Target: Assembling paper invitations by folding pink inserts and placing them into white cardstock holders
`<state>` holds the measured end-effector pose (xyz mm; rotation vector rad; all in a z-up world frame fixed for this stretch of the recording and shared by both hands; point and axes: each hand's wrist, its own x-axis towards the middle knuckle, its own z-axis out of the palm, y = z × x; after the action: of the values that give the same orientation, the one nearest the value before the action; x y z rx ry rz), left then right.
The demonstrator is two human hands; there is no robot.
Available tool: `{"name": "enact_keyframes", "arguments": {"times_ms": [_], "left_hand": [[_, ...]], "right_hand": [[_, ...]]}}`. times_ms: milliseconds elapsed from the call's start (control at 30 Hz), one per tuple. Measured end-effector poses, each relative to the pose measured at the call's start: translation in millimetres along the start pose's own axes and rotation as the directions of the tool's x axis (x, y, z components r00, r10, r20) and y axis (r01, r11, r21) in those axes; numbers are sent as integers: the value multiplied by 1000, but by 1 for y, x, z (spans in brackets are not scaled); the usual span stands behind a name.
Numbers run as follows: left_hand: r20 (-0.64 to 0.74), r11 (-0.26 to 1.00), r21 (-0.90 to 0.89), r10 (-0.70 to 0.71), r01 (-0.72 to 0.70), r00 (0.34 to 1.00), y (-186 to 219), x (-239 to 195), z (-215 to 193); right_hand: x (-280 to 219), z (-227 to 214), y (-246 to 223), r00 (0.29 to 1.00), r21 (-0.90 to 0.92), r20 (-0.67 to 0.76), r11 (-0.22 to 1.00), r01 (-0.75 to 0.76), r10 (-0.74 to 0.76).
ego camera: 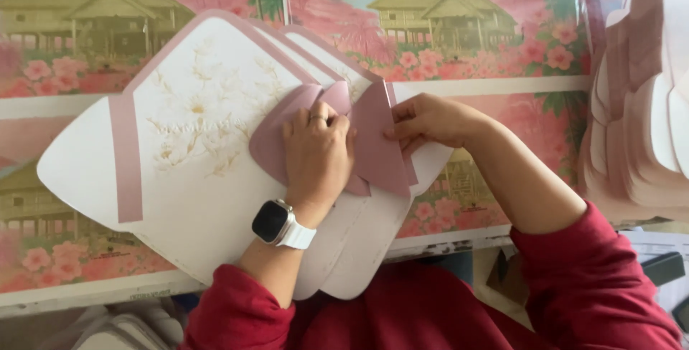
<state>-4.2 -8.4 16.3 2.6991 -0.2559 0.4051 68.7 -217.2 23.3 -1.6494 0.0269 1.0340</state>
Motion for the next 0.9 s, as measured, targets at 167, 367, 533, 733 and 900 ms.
{"name": "enact_keyframes", "arguments": {"times_ms": [167, 367, 533, 733, 900], "left_hand": [[-10, 1000, 11, 20, -20, 1000, 3, 0, -1], [-52, 999, 47, 22, -19, 998, 4, 2, -3], [-72, 996, 77, 43, -37, 996, 1, 1, 4], [-25, 998, 57, 31, -29, 999, 23, -1, -9], [57, 892, -33, 452, -451, 890, 64, -27, 42]], "right_hand": [[-28, 20, -6, 999, -113, -25, 993, 28, -31], [-38, 25, 15, 996, -5, 9, 996, -85, 85], [-66, 38, 23, 981, 31, 26, 980, -194, 193], [-70, 31, 42, 950, -441, -286, 898, -11, -128], [-33, 16, 69, 500, -919, -388, 363, -152, -774]]}}
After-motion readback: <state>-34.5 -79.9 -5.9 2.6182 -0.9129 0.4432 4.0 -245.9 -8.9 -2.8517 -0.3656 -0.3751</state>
